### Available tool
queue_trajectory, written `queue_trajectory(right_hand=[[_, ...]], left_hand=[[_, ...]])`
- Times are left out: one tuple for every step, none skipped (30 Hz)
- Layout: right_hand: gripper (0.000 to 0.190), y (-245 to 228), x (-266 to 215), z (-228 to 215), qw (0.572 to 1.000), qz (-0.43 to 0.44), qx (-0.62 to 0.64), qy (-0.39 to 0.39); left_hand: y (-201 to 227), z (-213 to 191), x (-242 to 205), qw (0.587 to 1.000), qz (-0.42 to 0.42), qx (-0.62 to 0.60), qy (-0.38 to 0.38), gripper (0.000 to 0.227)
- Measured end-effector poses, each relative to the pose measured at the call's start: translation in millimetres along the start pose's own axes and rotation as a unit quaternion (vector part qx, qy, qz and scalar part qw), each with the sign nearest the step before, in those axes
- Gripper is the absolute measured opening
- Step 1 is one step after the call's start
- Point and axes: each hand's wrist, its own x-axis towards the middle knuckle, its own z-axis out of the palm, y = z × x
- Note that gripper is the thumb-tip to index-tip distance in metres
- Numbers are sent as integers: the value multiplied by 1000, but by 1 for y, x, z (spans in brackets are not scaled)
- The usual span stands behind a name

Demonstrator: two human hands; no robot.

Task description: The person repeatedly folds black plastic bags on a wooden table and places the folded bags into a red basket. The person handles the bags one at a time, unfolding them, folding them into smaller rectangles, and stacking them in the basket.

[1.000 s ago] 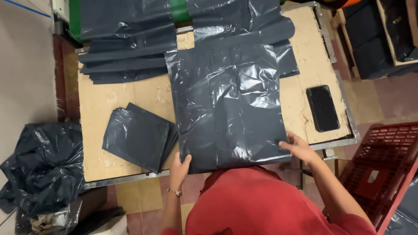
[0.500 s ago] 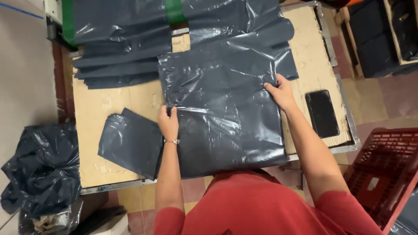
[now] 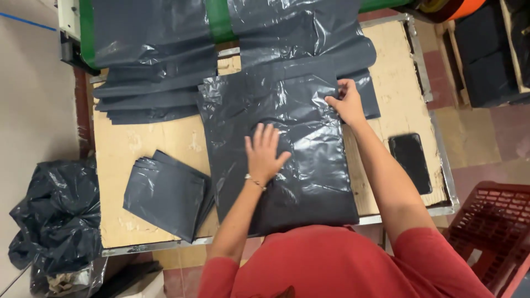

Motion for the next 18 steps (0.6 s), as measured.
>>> queue_trajectory(right_hand=[[62,-12,2,0,999,-3,47,-15],[69,-24,4,0,995,-5,93,-29],[69,-44,4,1,995,-7,93,-30],[79,-63,3,1,998,-1,51,-37],[89,-82,-1,3,999,6,11,-43],[89,-93,-3,4,999,7,11,-44],[92,-106,-5,5,998,-9,-11,-55],[95,-119,-7,6,997,-25,-34,-66],[95,-122,-10,7,997,-24,-34,-66],[91,-125,-15,8,997,-62,-13,-47],[88,-127,-20,9,995,-99,8,-28],[88,-138,-35,7,995,-98,8,-28],[85,-148,-49,4,990,-135,33,-31],[82,-159,-64,2,983,-172,58,-35],[82,-153,-81,-5,983,-170,57,-37],[58,-147,-99,-12,976,-214,36,-27],[34,-141,-118,-19,966,-257,14,-18],[34,-140,-142,-29,967,-254,13,-22]], left_hand=[[8,8,3,998,15,-33,-45,80],[16,16,6,993,29,-66,-89,81],[17,18,11,994,29,-66,-88,81],[18,20,16,992,30,-73,-103,80],[18,21,19,989,31,-80,-120,79],[17,18,19,989,31,-80,-120,79],[16,14,20,985,24,-124,-114,76],[15,10,21,980,17,-169,-108,73],[10,14,17,980,17,-168,-109,73],[5,18,13,969,-1,-243,-51,60],[-1,22,8,949,-20,-316,6,47],[-17,40,-5,949,-20,-316,5,47],[-33,59,-15,860,-137,-488,-55,46],[-49,78,-27,724,-247,-634,-113,51],[-62,55,-25,723,-250,-634,-114,51],[-76,33,-24,583,-326,-727,-161,83],[-89,11,-25,420,-391,-794,-200,116],[-105,6,-24,417,-394,-794,-200,116]])
